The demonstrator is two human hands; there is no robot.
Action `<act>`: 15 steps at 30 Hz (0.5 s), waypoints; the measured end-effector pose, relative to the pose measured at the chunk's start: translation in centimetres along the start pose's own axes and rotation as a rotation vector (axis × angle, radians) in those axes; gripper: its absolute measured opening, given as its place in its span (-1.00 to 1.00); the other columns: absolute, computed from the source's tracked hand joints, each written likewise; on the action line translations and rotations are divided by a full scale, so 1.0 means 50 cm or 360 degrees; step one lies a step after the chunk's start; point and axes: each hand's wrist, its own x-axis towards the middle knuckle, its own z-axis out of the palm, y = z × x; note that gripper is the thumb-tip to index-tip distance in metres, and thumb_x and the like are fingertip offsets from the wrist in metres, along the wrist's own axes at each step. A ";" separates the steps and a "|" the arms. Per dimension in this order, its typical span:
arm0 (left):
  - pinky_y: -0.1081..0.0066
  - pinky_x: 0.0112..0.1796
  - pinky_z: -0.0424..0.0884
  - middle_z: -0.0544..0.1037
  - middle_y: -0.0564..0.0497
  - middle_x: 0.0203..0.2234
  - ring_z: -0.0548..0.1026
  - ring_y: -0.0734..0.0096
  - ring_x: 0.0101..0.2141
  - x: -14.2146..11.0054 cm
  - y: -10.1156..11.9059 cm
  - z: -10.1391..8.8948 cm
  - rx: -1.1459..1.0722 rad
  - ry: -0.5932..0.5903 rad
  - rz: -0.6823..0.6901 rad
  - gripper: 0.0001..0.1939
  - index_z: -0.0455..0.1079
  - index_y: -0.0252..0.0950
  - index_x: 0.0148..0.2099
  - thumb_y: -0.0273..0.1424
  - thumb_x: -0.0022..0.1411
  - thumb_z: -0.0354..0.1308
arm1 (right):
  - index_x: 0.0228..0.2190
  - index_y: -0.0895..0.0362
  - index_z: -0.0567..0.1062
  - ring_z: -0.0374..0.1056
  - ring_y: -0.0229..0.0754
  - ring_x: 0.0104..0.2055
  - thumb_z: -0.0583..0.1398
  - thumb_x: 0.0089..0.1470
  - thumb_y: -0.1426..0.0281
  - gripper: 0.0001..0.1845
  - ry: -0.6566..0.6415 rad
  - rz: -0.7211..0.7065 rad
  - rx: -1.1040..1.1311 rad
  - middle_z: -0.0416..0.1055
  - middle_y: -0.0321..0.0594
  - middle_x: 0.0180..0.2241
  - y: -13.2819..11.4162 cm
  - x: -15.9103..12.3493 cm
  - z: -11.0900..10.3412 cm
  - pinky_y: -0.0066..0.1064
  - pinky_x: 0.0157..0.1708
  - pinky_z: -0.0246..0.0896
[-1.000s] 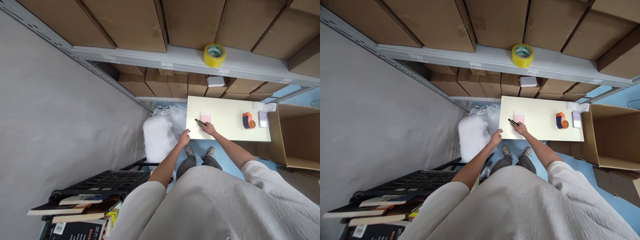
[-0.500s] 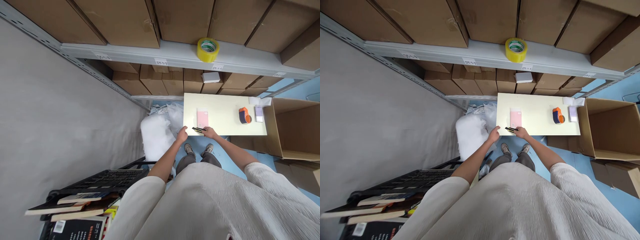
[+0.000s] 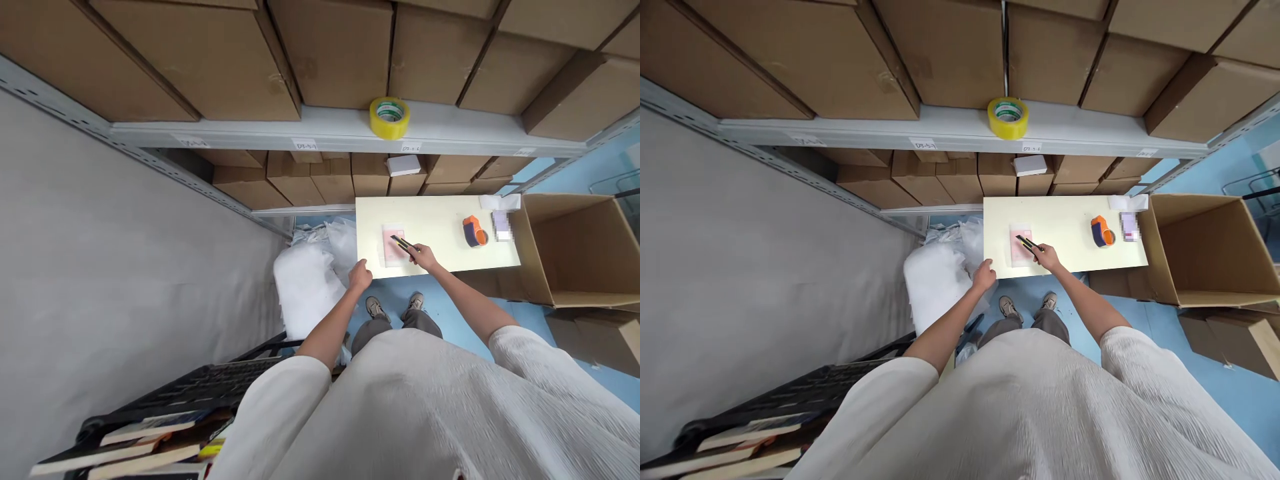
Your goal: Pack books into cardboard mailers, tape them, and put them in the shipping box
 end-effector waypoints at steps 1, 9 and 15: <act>0.01 0.37 0.28 0.44 -0.24 0.38 0.39 -0.07 0.38 0.002 0.011 0.002 0.0037 0.0024 0.0004 -0.37 0.35 -0.24 0.40 -0.52 0.30 0.12 | -0.30 0.09 0.50 0.37 -0.25 -0.52 0.21 0.38 0.03 -0.60 0.0032 0.0007 0.0019 0.59 -0.21 -0.46 0.000 0.001 -0.011 -0.47 -0.46 0.30; 0.00 0.42 0.22 0.38 -0.23 0.41 0.31 -0.07 0.42 0.028 0.128 0.046 0.0102 0.0010 0.0252 -0.34 0.35 -0.22 0.41 -0.53 0.26 0.14 | -0.35 0.09 0.48 0.31 -0.25 -0.55 0.21 0.34 0.09 -0.65 0.0188 0.0047 0.0261 0.54 -0.22 -0.51 0.024 0.004 -0.107 -0.44 -0.46 0.32; 0.00 0.42 0.22 0.38 -0.23 0.41 0.28 -0.06 0.43 0.044 0.213 0.093 0.0168 -0.0041 0.0349 -0.36 0.38 -0.22 0.37 -0.54 0.26 0.13 | -0.37 0.08 0.44 0.34 -0.23 -0.49 0.18 0.29 0.14 -0.71 0.0250 0.0024 0.0331 0.57 -0.18 -0.45 0.055 0.017 -0.201 -0.39 -0.37 0.37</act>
